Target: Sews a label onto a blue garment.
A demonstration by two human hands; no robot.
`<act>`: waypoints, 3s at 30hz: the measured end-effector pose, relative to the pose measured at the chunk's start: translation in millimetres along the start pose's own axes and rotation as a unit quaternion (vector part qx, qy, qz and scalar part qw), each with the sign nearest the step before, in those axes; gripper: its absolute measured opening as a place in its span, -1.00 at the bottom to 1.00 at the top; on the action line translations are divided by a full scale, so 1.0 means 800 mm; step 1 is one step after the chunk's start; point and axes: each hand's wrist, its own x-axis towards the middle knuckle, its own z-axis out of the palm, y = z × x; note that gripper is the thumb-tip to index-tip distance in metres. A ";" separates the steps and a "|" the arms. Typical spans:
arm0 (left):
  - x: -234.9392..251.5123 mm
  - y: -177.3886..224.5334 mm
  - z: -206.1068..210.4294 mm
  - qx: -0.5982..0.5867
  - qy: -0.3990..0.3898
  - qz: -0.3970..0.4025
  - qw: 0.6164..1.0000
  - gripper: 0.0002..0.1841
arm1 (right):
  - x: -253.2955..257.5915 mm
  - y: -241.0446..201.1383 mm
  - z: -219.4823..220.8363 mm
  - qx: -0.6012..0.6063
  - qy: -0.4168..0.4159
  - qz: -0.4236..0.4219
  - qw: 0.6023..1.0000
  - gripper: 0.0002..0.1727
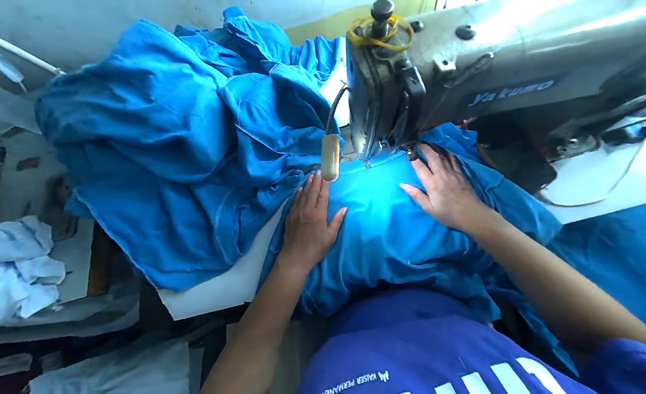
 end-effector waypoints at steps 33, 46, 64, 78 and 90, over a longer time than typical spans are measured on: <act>0.002 0.014 -0.004 0.019 -0.029 -0.037 0.999 -0.31 | -0.007 -0.015 0.004 0.008 -0.005 0.038 0.999 -0.19; 0.002 0.012 0.000 0.020 -0.011 -0.040 0.999 -0.32 | -0.010 -0.016 0.008 0.008 0.027 0.032 0.999 -0.26; 0.000 -0.012 -0.006 0.016 -0.029 0.014 0.999 -0.34 | -0.022 -0.001 -0.003 0.120 0.075 0.002 0.990 -0.41; 0.001 -0.014 -0.001 -0.018 0.040 0.007 0.999 -0.42 | 0.102 0.053 -0.107 -0.027 -0.101 0.156 0.982 -0.56; -0.005 -0.019 0.002 -0.028 0.031 0.022 0.999 -0.45 | 0.049 0.076 -0.082 0.021 0.129 0.111 0.985 -0.62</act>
